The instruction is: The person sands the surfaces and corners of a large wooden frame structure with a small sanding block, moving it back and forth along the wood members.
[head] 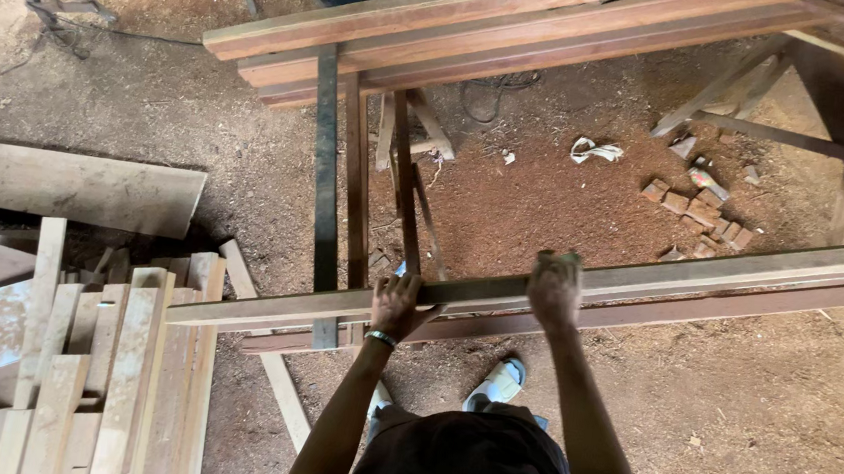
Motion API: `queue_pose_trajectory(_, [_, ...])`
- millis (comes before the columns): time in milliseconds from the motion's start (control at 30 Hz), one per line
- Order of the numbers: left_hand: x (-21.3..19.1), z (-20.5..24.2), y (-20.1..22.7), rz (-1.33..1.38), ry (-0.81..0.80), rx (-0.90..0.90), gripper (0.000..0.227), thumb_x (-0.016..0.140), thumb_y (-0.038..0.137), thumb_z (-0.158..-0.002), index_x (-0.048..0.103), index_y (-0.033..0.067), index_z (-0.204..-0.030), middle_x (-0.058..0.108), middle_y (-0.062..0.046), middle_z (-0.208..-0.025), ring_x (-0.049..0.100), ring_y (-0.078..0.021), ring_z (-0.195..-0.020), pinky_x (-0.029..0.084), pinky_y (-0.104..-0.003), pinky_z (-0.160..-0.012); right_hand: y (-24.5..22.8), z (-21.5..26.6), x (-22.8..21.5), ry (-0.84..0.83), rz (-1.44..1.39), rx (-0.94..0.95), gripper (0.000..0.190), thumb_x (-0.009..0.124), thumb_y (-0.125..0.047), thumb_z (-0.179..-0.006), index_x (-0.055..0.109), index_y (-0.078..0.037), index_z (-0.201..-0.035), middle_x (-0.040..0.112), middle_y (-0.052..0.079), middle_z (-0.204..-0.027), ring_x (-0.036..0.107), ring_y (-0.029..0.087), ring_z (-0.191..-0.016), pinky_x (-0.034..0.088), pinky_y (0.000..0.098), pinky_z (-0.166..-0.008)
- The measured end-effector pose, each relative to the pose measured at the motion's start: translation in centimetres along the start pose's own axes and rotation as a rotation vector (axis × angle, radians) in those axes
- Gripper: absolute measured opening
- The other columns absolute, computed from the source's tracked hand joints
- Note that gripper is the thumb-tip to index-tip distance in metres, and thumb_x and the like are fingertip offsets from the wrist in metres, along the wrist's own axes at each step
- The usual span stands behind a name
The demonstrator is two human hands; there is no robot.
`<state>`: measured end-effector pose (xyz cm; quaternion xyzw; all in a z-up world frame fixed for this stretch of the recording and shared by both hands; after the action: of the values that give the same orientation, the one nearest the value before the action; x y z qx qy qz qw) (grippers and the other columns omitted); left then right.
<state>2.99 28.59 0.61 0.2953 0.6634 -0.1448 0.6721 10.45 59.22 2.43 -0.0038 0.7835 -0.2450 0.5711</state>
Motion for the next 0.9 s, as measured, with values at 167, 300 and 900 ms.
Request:
queue_pose_trajectory(167, [0.7, 0.4, -0.4, 0.024, 0.136, 0.056, 0.067, 0.075, 0.071, -0.073, 0.057, 0.0178, -0.109, 0.066, -0.008, -0.102, 0.063, -0.0265, -0.098, 0.043, -0.051, -0.099, -3.4, 4.6, -0.2, 0.343, -0.057, -0.318, 0.034, 0.033, -0.022, -0.112, 0.063, -0.007, -0.109, 0.070, 0.013, -0.108, 0.069, 0.027, -0.103, 0.041, 0.0537, -0.116])
queue_pose_trajectory(300, [1.0, 0.4, -0.5, 0.048, 0.121, 0.063, 0.073, 0.076, 0.071, -0.072, 0.057, 0.0157, -0.114, 0.066, -0.010, -0.105, 0.061, -0.0288, -0.104, 0.042, -0.052, -0.101, -0.3, 7.1, -1.6, 0.290, -0.092, -0.359, 0.048, 0.022, -0.010, -0.111, 0.058, -0.008, -0.143, 0.063, 0.014, -0.143, 0.064, 0.034, -0.131, 0.042, 0.0530, -0.118])
queue_pose_trajectory(900, [0.3, 0.3, -0.8, 0.060, 0.033, 0.078, 0.094, 0.068, 0.071, -0.080, 0.043, 0.0133, -0.151, 0.060, -0.011, -0.123, 0.057, -0.0317, -0.119, 0.028, -0.064, -0.111, -1.7, 7.6, -1.8, -0.230, -0.976, 0.467, 0.044, 0.032, -0.031, -0.117, 0.058, -0.003, -0.141, 0.065, 0.022, -0.135, 0.062, 0.035, -0.125, 0.052, 0.0545, -0.115])
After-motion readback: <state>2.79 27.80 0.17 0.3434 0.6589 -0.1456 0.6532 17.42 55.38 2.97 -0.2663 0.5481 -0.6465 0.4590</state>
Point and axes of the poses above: each hand's wrist, its own z-axis away from the middle knuckle, its own x-axis out of the palm, y = z × x, the point moved 3 cm from there along -z, towards the middle knuckle
